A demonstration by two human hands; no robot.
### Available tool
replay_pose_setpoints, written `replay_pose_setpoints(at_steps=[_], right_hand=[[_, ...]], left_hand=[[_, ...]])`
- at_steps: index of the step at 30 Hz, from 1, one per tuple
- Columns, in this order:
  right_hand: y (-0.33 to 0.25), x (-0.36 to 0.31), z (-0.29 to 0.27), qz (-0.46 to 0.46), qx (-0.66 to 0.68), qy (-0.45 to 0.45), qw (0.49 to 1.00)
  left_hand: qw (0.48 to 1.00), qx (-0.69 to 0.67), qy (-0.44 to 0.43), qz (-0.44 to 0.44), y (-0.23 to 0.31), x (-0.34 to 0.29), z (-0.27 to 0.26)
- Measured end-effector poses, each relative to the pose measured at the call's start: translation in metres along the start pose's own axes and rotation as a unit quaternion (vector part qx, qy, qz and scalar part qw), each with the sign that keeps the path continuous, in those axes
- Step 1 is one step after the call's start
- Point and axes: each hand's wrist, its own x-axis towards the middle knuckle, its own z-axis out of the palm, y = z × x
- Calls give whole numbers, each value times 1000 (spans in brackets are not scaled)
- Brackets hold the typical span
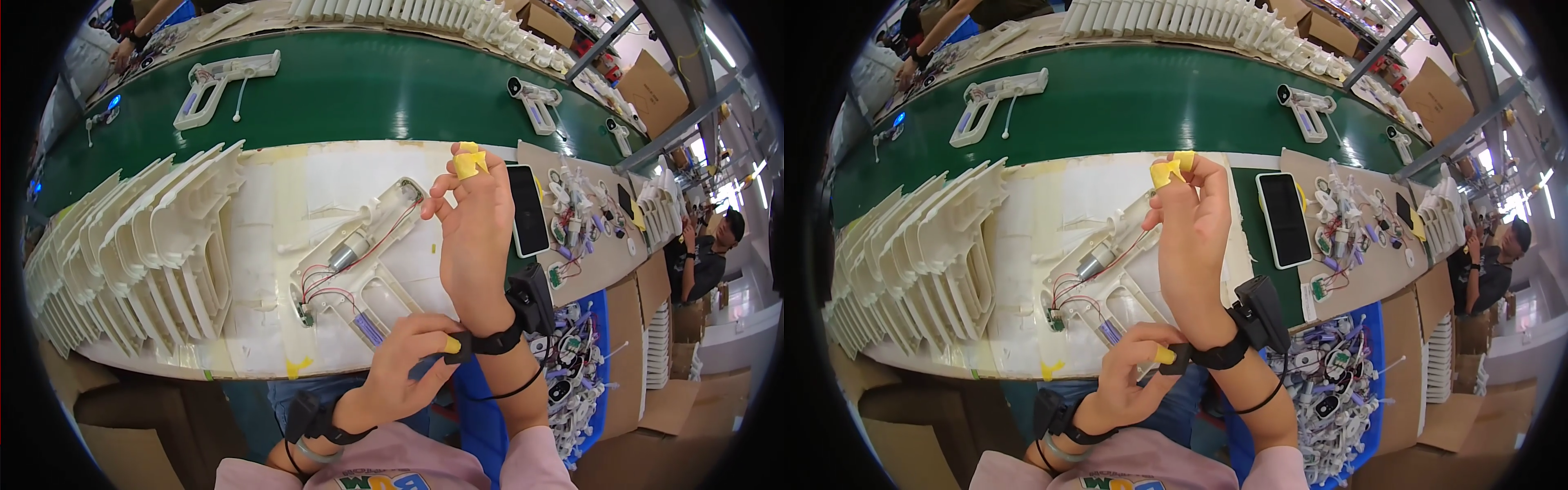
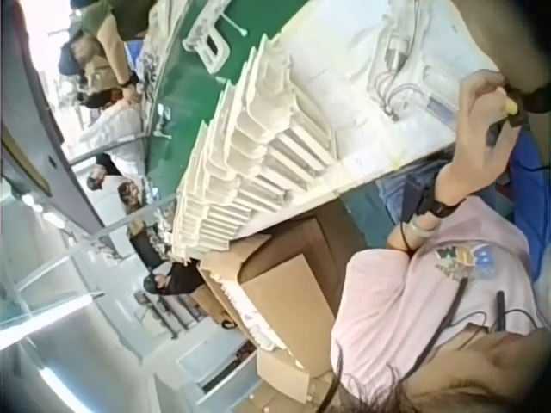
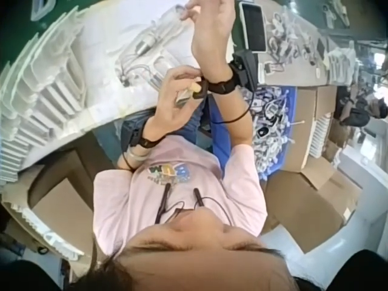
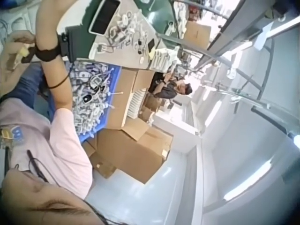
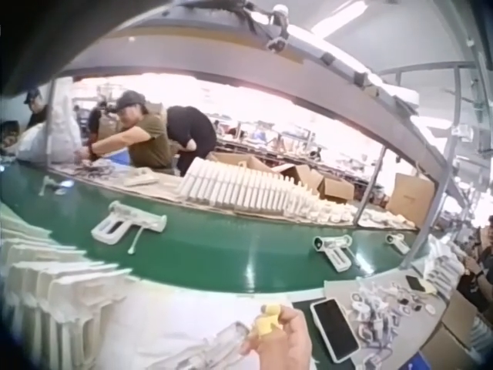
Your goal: The person picks up a motor assembly from a blue bin, places it into a plastic housing, and secures the internal components by hand. They then press a control panel into the housing and pass the assembly to another worker.
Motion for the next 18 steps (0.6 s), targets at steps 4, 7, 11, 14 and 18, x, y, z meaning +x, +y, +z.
replay_pose_setpoints(at_steps=[4, 7, 11, 14, 18], right_hand=[[-2, -7, 6, 17, -6, -18, 1000], [3, -4, 7, 25, 13, -25, 999], [1, -7, 12, 19, 10, -25, 999], [1, -4, 13, 5, -4, -25, 1000], [-1, -1, 21, 5, 31, -11, 999]], left_hand=[[995, -65, 8, -73, -7, -4, -4], [998, 22, -48, -35, -8, 0, -14], [989, -53, -62, -121, -6, -6, -15], [963, -97, -29, -249, -2, -11, -17], [981, -106, -1, -164, -6, -11, -10]])
